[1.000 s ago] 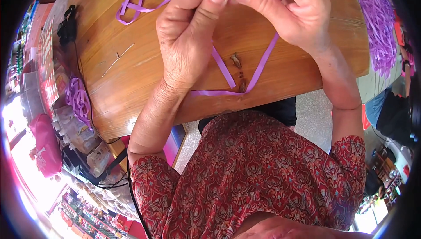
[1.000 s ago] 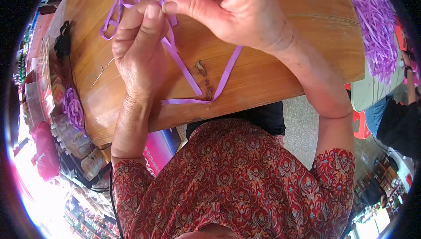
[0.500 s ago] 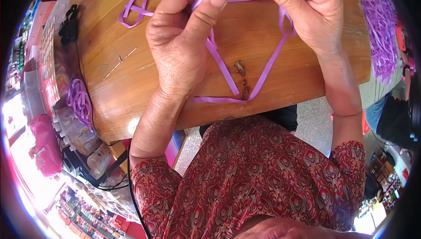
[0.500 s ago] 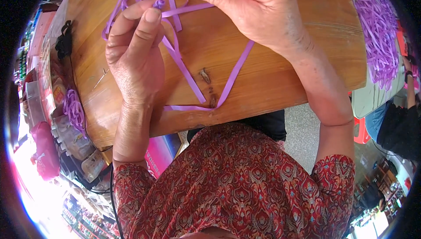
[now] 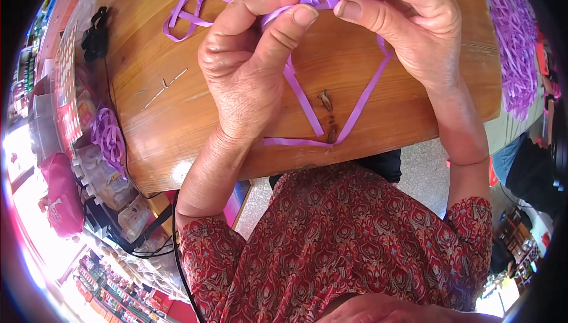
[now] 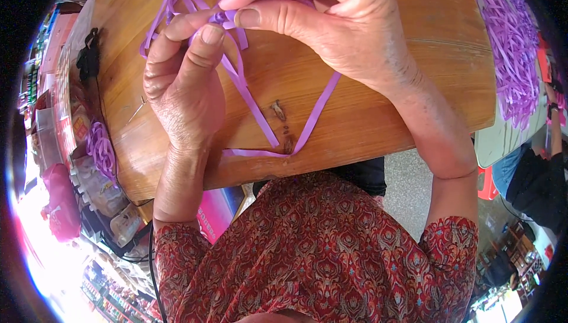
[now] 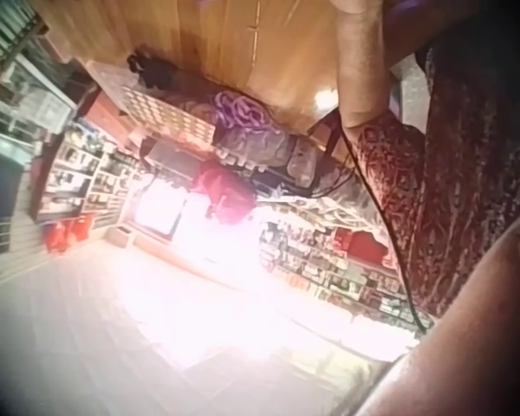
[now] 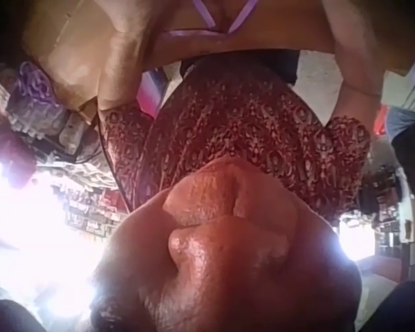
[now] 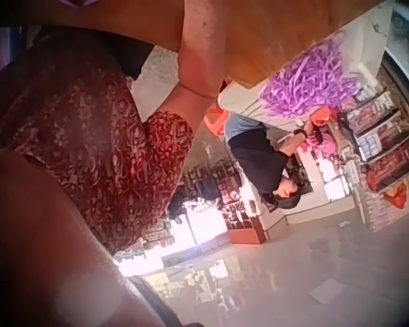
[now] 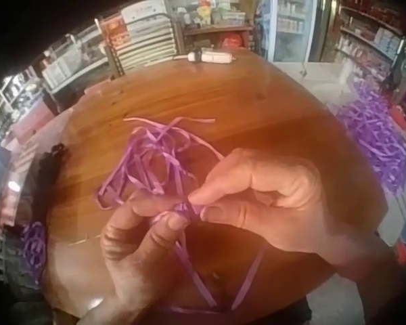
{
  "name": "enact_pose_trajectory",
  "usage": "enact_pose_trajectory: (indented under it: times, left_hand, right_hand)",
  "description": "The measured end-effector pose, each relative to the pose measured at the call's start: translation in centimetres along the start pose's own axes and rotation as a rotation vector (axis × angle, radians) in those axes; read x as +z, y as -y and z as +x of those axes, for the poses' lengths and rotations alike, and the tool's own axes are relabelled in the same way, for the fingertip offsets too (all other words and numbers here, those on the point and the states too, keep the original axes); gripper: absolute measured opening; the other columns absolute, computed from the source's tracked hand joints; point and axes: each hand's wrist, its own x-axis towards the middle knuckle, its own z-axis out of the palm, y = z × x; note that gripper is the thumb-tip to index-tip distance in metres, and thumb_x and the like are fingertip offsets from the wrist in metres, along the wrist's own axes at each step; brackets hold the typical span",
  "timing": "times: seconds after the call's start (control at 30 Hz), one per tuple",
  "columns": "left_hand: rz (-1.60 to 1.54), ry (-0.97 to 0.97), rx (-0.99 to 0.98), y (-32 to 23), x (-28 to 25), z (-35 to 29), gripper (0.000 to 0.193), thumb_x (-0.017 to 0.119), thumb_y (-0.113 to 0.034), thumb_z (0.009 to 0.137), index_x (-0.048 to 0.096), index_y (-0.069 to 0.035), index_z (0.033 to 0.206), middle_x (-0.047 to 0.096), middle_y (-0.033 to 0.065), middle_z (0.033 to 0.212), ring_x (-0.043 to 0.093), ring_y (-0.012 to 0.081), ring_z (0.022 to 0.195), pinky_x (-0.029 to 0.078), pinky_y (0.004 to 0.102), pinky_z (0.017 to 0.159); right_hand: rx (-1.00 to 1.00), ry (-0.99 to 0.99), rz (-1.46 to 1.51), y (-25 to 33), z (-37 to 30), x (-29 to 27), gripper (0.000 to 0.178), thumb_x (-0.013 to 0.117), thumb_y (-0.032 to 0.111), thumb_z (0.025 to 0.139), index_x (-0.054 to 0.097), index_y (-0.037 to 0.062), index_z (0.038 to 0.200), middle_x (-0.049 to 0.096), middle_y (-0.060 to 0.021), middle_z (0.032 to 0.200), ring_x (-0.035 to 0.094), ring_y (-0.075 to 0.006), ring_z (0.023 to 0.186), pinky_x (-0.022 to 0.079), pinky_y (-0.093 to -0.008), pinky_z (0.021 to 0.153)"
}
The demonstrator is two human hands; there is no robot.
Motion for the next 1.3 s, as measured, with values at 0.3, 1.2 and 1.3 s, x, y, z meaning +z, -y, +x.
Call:
enact_pose_trajectory:
  times: [0.3,1.2,1.3]
  left_hand:
    - [0.108,0.041,0.064,0.0,0.1,0.1,0.016,0.063,0.006,0.079,0.065,-0.001,0.094,0.061,0.0018,0.086,0.053,0.0097,0.082,0.041,0.0230,0.080]
    - [-0.023,0.067,0.097,-1.2,1.1,-0.9,0.016,0.061,0.009,0.078,0.063,-0.001,0.091,0.061,0.0049,0.087,0.052,0.0109,0.081,0.042,0.0229,0.079]
    - [0.542,-0.006,0.083,-1.7,1.6,-1.0,0.013,0.061,0.008,0.079,0.063,0.000,0.090,0.062,0.0059,0.088,0.054,0.0113,0.082,0.043,0.0232,0.080]
  right_hand:
    - [1.085,-0.091,-0.356,5.9,3.8,1.5,0.020,0.066,-0.009,0.077,0.064,-0.0020,0.095,0.062,-0.0104,0.090,0.061,-0.0163,0.085,0.048,-0.0232,0.076]
    - [0.789,0.071,-0.484,5.9,2.9,1.6,0.017,0.068,-0.006,0.075,0.064,-0.0019,0.091,0.063,-0.0110,0.084,0.061,-0.0158,0.074,0.047,-0.0233,0.062]
    - [0.845,0.153,-0.566,6.3,2.8,1.8,0.017,0.068,-0.005,0.076,0.064,-0.0015,0.093,0.063,-0.0099,0.086,0.061,-0.0152,0.077,0.048,-0.0226,0.066]
